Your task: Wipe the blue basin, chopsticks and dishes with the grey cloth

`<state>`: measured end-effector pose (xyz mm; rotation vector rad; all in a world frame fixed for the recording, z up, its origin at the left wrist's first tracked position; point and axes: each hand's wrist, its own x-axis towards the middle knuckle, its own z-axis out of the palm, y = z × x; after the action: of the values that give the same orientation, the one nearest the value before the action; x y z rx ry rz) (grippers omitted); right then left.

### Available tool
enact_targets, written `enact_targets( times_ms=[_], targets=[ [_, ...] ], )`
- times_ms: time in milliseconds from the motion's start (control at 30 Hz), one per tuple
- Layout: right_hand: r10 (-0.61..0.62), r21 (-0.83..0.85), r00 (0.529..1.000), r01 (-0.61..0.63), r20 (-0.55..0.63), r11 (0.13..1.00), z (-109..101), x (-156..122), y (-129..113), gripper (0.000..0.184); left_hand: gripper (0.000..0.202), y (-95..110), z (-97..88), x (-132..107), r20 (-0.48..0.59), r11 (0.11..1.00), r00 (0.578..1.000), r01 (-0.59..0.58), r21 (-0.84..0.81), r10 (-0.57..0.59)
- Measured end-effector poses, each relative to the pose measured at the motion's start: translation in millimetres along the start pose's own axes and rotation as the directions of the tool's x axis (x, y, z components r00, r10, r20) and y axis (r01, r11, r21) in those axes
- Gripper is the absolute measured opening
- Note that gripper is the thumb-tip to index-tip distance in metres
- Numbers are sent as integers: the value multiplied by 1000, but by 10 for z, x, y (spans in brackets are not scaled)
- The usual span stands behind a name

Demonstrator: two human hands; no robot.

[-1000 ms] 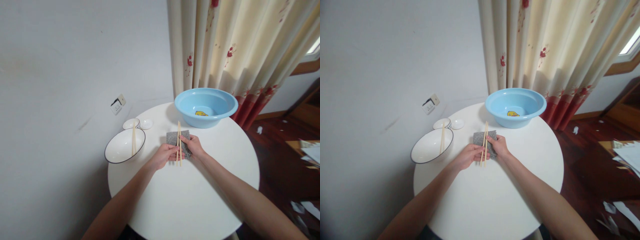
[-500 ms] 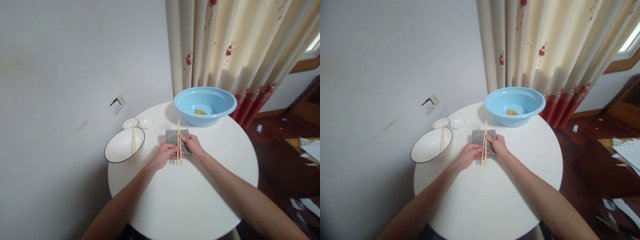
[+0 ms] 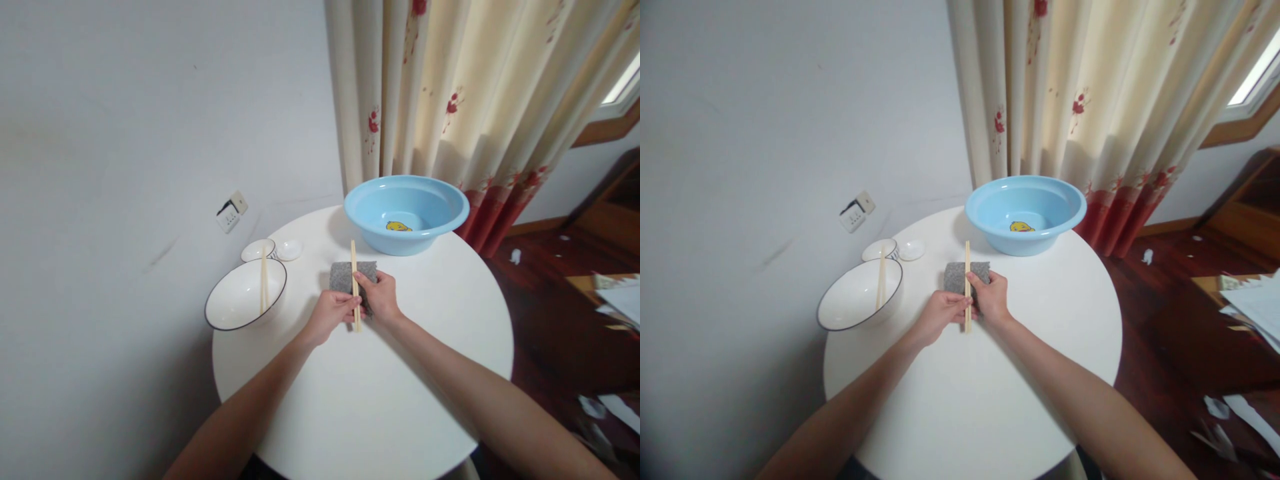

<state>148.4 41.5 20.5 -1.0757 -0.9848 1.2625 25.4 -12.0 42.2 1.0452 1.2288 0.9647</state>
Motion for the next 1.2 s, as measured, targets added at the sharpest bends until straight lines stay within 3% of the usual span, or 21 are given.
enact_targets(
  times_ms=[233,333,433,500,767,1067,1200],
  targets=[
    [123,53,953,-143,277,988,-45,66,-6,46,56,-8,-47,7,42,999,999,-18,44,16],
    [111,105,977,-132,183,986,-78,106,-55,47,56,-16,-53,-14,114,999,993,-13,32,9],
    [73,158,996,-81,58,984,-110,160,-82,48,56,-66,-43,-30,245,996,966,79,42,-87],
    [47,181,999,-48,10,982,-125,197,-76,48,53,-109,-28,-30,277,994,954,103,43,-110],
    [35,382,999,-38,14,924,-98,252,-2,45,47,-134,-20,29,100,999,994,-36,10,35],
    [139,588,955,-273,264,762,-72,178,-139,28,46,-128,-66,36,58,999,998,-37,0,37],
    [137,619,872,-436,470,653,-157,182,-218,55,45,-135,-94,46,54,999,998,-31,-20,32]
  ],
)
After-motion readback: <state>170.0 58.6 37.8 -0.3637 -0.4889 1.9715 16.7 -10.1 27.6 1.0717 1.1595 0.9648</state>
